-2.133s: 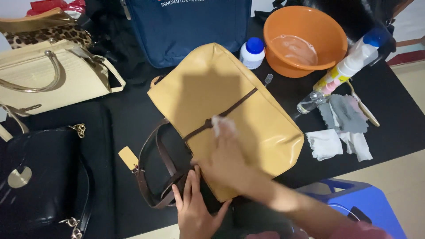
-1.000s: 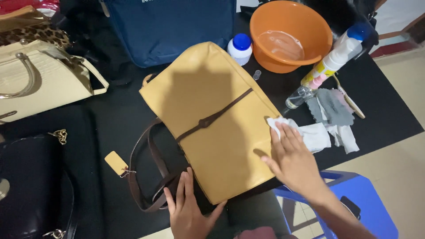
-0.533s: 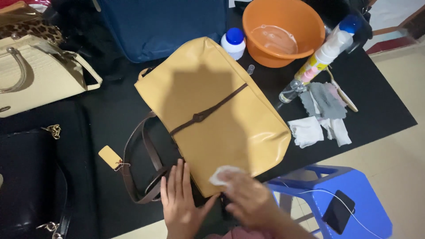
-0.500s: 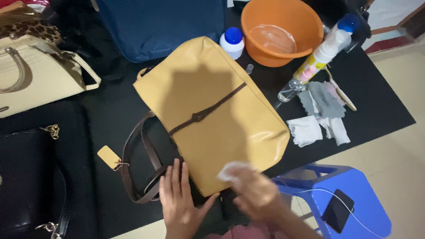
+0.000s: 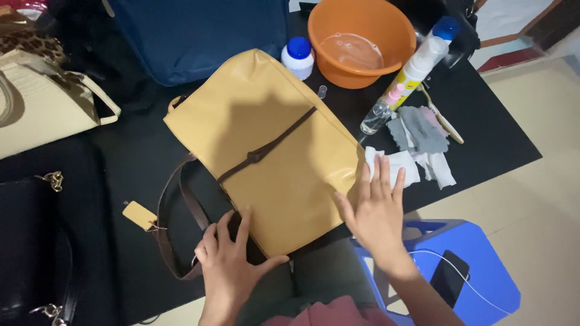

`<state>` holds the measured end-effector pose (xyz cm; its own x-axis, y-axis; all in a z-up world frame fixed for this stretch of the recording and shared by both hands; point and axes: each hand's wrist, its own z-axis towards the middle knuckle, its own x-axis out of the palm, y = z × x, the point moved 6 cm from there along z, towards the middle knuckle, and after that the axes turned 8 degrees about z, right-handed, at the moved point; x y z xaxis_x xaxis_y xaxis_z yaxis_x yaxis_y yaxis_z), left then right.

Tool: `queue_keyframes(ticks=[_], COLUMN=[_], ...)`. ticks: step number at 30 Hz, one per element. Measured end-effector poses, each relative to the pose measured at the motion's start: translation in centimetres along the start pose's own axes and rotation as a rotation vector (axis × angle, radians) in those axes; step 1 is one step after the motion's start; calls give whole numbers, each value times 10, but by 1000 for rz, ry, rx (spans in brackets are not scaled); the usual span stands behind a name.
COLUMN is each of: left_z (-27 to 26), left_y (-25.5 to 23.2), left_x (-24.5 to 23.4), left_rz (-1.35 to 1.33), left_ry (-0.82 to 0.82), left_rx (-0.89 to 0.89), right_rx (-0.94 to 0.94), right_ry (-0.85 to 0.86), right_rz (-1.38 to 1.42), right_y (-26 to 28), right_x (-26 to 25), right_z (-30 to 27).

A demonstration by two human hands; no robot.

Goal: Cleaning a tan leather bag by wiping it with a cloth and cleaning solution.

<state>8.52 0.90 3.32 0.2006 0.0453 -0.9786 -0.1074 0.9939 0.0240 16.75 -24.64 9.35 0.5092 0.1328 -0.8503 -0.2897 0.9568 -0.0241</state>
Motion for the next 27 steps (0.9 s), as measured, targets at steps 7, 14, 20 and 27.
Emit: queue_keyframes(ticks=[7,14,20,27], left_z=[1,1,2,0], left_y=[0,0,1,3], left_x=[-2,-16,-12,-9], left_rz=[-7,-68,-142,-139], left_ry=[10,-136,-127,-187], left_rx=[-24,46,75,79], right_rx=[107,36,155,-36], right_ry=[112,231,102,422], right_rz=[-119,-10,-347,-38], right_y=[35,72,57,102], right_x=[20,38,46,47], right_z=[-26,-36,2,-38])
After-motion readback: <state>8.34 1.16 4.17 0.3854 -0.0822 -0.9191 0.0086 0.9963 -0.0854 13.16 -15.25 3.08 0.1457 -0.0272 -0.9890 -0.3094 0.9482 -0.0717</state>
